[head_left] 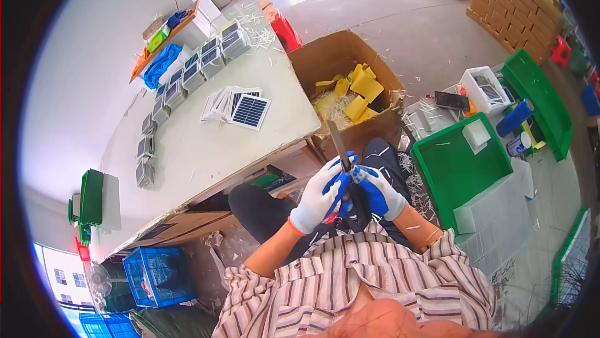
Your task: The recorder is using a utility knife to trim or clean the edges of small solar panels.
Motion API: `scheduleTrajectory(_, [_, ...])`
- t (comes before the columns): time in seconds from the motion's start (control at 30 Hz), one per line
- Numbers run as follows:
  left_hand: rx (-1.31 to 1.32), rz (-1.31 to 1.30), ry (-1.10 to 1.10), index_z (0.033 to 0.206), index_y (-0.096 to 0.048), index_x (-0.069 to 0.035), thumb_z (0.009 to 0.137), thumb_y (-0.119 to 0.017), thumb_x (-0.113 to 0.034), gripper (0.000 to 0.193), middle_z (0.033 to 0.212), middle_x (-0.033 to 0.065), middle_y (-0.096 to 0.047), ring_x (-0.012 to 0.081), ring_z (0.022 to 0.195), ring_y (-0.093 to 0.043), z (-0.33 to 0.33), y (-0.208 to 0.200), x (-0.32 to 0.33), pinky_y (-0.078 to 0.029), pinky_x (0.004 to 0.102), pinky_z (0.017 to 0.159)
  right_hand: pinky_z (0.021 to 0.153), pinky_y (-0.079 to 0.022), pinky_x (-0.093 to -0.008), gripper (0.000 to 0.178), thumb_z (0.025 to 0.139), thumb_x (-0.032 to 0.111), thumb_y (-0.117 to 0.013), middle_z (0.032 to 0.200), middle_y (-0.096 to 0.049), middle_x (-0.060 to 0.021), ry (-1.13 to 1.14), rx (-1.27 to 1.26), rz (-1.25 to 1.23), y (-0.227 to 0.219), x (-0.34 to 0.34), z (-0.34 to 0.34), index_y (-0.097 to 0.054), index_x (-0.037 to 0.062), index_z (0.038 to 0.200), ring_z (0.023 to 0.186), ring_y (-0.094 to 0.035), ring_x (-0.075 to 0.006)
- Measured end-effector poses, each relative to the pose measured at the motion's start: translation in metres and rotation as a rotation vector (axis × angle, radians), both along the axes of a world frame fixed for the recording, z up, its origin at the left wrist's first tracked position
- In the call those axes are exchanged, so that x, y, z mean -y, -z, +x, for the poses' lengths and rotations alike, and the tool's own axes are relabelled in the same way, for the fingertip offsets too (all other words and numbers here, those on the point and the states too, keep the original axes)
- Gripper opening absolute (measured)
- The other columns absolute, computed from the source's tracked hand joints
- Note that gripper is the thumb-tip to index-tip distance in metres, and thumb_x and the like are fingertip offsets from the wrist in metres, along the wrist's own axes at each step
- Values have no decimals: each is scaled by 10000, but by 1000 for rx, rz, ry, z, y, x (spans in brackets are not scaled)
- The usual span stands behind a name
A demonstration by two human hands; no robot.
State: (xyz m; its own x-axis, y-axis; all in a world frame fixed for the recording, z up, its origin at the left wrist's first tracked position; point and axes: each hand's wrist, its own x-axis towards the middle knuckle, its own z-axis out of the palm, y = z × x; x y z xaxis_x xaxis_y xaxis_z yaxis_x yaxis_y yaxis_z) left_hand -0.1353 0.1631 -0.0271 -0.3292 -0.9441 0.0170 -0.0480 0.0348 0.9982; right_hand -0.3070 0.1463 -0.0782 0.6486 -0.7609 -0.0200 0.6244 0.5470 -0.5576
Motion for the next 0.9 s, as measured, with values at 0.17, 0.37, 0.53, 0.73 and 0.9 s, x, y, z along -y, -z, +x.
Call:
scheduleTrajectory(0.17, [-103,-43,-14,1275,-548,43,922,-588,-153,406,1384,134,-487,194,1235,-484,3,32,-15,-371,313,1034,809,-483,-226,302,978,293,-552,1007,-646,-25,-53,-249,-4,33,-4,0,-634,20,1078,898,-592,-71])
scheduleTrajectory(0.37, [-214,108,-154,1143,-609,67,890,-629,-162,342,1214,128,-615,181,1047,-598,8,29,-17,-453,310,931,618,-520,-263,372,966,369,-538,859,-674,-73,-114,-155,93,30,-18,15,-630,16,1043,691,-641,-144])
scheduleTrajectory(0.53, [-453,227,-298,1219,-532,66,910,-621,-225,433,1206,162,-602,290,1058,-631,25,20,0,-501,415,943,628,-534,-306,237,943,217,-526,918,-651,-91,-257,-143,188,34,-24,11,-618,14,1022,680,-628,-167])
scheduleTrajectory(0.73, [-584,122,-437,1252,-502,41,950,-551,-220,402,1261,178,-566,294,1026,-623,56,13,24,-481,432,955,540,-452,-224,208,942,245,-575,754,-575,-18,-338,-428,22,44,-5,-10,-614,44,980,634,-553,-70])
scheduleTrajectory(0.9, [-1005,86,-331,1393,-369,47,999,-458,-310,539,1336,176,-517,286,1073,-591,94,13,40,-451,461,1002,436,-368,-205,309,923,344,-582,669,-549,-5,-130,-618,-19,61,46,-29,-622,41,969,519,-487,-60])
